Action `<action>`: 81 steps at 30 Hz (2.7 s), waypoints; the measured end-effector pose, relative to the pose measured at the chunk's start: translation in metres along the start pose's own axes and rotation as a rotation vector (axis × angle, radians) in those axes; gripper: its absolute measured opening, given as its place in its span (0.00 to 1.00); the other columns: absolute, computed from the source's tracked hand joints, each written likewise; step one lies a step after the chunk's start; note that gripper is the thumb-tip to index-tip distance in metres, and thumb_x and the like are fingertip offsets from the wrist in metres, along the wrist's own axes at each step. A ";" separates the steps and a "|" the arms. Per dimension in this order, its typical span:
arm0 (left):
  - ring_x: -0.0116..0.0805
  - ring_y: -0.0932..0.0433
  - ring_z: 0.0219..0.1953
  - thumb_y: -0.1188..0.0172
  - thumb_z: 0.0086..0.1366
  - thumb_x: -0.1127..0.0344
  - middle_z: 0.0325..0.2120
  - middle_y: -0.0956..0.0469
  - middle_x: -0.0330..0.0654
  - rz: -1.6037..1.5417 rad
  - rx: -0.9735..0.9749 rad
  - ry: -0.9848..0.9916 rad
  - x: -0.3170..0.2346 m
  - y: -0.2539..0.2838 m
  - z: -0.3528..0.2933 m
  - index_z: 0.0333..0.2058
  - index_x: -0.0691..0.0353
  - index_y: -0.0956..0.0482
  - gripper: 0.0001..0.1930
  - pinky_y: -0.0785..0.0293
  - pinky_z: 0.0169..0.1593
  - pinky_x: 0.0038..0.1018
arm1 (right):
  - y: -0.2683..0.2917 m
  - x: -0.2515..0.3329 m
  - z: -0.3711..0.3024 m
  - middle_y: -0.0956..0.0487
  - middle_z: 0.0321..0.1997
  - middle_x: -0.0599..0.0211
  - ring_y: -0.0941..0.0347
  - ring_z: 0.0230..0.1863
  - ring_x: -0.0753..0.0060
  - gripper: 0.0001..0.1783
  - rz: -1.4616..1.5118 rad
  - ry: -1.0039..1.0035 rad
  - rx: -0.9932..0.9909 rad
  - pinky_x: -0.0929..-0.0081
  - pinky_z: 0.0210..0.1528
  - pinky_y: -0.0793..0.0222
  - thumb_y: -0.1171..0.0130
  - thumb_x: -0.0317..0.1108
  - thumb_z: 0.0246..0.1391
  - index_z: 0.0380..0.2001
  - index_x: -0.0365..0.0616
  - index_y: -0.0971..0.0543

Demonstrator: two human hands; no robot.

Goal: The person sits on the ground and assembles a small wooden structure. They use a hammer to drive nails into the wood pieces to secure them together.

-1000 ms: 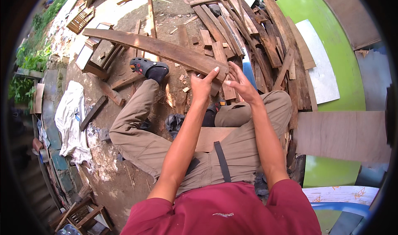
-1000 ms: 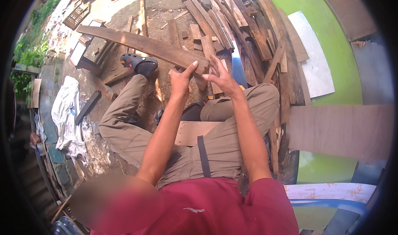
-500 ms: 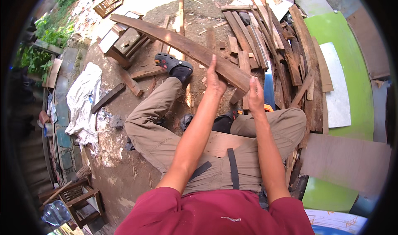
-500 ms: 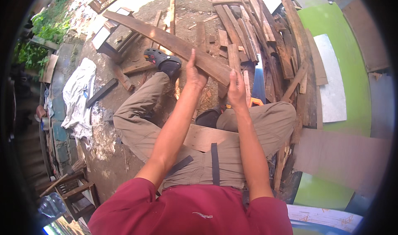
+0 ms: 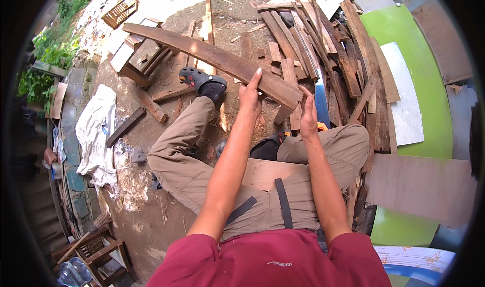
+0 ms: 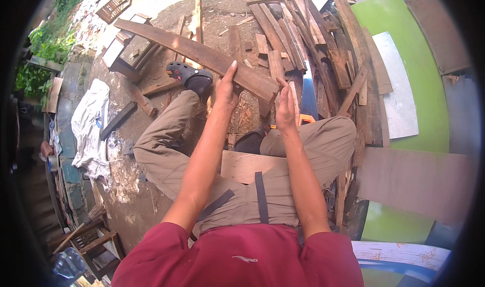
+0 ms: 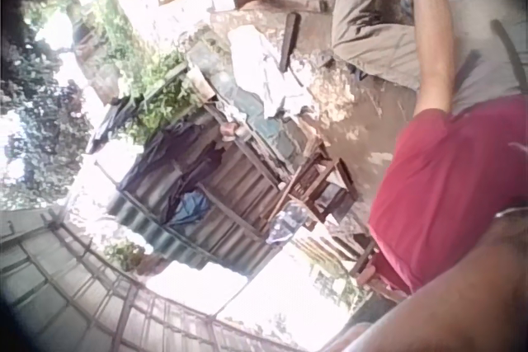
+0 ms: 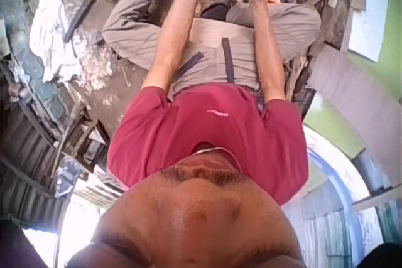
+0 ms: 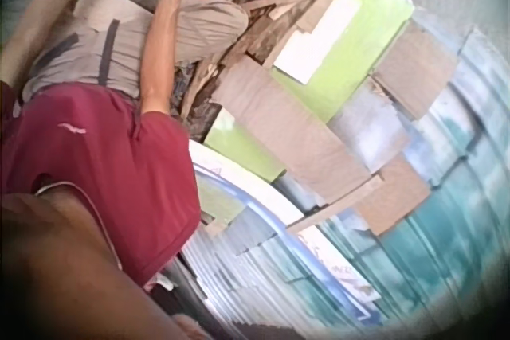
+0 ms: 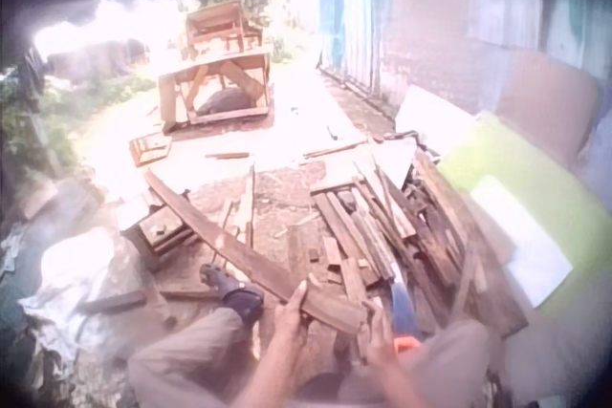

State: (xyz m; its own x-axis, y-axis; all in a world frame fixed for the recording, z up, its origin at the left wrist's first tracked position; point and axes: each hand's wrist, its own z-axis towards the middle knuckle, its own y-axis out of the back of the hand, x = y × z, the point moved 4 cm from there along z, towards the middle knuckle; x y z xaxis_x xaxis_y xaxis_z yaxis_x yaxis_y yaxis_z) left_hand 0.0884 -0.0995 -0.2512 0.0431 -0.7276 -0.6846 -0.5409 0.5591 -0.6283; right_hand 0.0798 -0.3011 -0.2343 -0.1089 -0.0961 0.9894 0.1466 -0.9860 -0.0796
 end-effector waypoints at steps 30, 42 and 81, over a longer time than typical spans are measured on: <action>0.46 0.28 0.60 0.31 0.44 0.23 0.50 0.23 0.46 2.063 0.981 -0.899 -0.024 -0.086 -0.062 0.61 0.58 0.27 0.54 0.46 0.68 0.54 | 0.011 -0.019 -0.020 0.31 0.69 0.40 0.36 0.72 0.43 0.53 -0.514 0.004 0.237 0.56 0.73 0.40 0.27 0.30 0.46 0.72 0.34 0.43; 0.47 0.39 0.66 0.40 0.73 0.50 0.62 0.40 0.59 0.753 -0.425 -0.948 -0.077 -0.006 -0.012 0.62 0.74 0.39 0.34 0.46 0.71 0.44 | -0.018 0.013 0.013 0.24 0.46 0.62 0.30 0.51 0.72 0.22 -0.195 -0.060 -0.140 0.73 0.59 0.37 0.49 0.46 0.73 0.52 0.35 0.26; 0.53 0.24 0.58 0.28 0.64 0.51 0.55 0.23 0.57 0.746 -0.460 -0.542 -0.118 0.105 0.058 0.65 0.73 0.39 0.42 0.30 0.64 0.48 | -0.042 0.012 0.002 0.30 0.35 0.72 0.35 0.40 0.77 0.19 -0.100 -0.029 -0.076 0.76 0.48 0.38 0.53 0.44 0.74 0.48 0.37 0.25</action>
State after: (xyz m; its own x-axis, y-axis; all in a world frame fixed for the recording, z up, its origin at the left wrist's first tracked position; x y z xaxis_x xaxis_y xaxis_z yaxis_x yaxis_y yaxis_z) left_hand 0.0754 0.0687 -0.2580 -0.1239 0.0834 -0.9888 -0.8497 0.5058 0.1491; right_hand 0.0743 -0.2607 -0.2190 -0.0902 0.0066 0.9959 0.0617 -0.9980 0.0122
